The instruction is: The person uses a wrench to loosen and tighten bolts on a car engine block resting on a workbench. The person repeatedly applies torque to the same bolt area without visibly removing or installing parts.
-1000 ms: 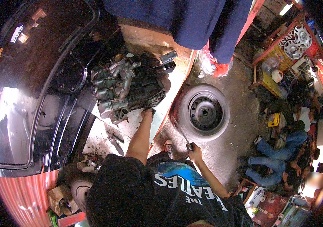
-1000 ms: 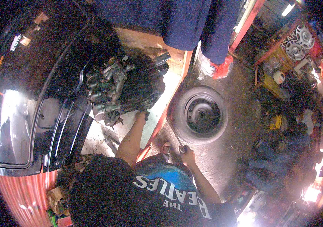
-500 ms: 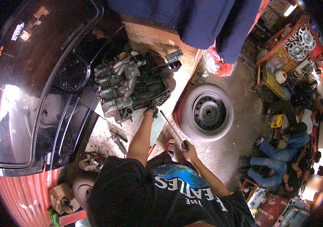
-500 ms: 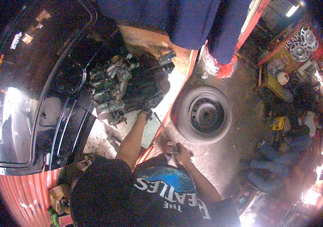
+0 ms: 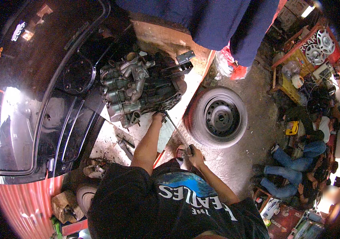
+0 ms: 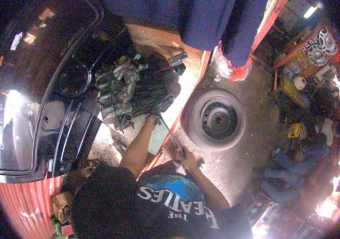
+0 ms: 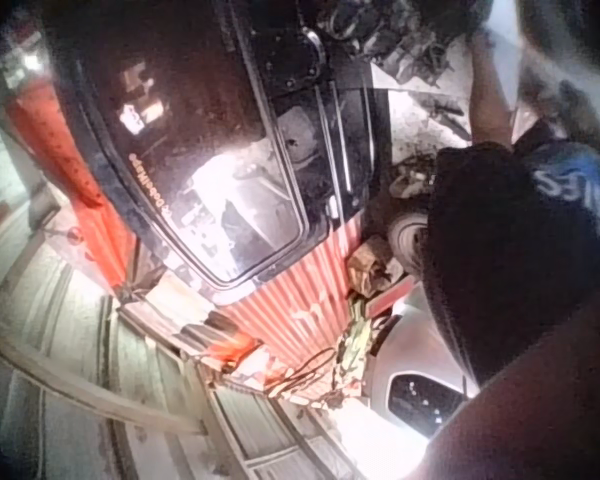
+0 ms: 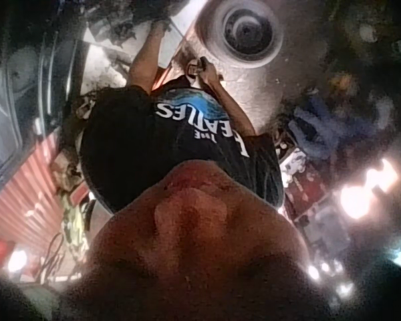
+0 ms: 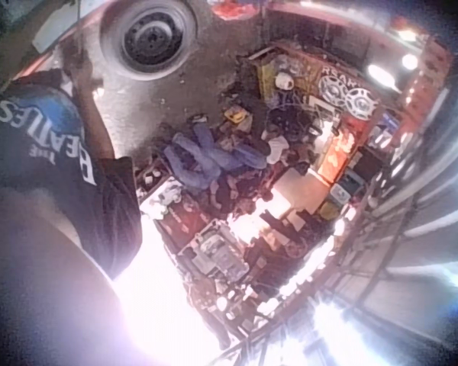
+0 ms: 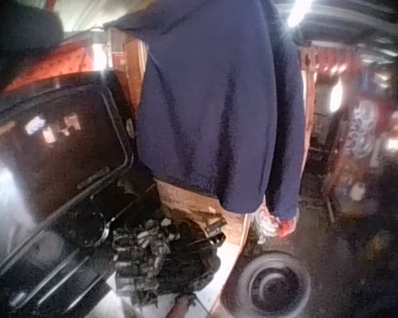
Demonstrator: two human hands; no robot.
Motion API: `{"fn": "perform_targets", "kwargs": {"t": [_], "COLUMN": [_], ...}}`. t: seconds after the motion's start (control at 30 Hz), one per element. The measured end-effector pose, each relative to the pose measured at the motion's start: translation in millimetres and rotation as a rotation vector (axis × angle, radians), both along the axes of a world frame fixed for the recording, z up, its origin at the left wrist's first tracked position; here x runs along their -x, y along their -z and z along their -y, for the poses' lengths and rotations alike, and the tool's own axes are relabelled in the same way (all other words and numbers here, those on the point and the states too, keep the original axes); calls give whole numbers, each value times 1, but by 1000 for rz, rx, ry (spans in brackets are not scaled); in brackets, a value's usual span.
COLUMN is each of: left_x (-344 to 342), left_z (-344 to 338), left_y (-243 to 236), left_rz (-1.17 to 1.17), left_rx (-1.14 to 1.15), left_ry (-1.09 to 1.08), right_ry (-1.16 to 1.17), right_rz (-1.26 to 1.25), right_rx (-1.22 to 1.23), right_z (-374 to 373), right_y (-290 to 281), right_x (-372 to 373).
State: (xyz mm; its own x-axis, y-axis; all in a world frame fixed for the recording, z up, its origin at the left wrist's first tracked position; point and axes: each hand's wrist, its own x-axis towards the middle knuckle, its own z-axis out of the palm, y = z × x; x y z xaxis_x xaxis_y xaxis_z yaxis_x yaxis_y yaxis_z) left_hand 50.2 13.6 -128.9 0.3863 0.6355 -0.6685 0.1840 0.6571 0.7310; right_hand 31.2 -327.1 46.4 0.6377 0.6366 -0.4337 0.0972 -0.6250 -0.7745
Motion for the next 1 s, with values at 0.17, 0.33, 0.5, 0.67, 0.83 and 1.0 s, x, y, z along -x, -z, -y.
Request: {"fn": "perform_targets", "kwargs": {"t": [0.17, 0.33, 0.5, 0.67, 0.83, 1.0], "left_x": [-5, -5, -3, 3, 2, 1], "left_z": [9, 7, 2, 16, 24, 26], "left_y": [5, 23, 16, -18, -46, -55], "left_rz": [-197, -304, -372, -517, -322, -329], "left_rx": [-240, -438, -513, -722, -443, -507], "left_ry": [80, 189, 365, 400, 235, 275], "right_ry": [42, 54, 52, 112, 162, 249], "right_rz": [56, 95, 170, 170, 55, -87], "right_rx": [-63, -87, -145, -208, -221, -245], "right_z": [-3, -6, -7, -10, -10, -10], "right_y": [-7, -14, -17, -17, -11, -8], "right_x": [6, 10, 13, 16, 16, 18]}}
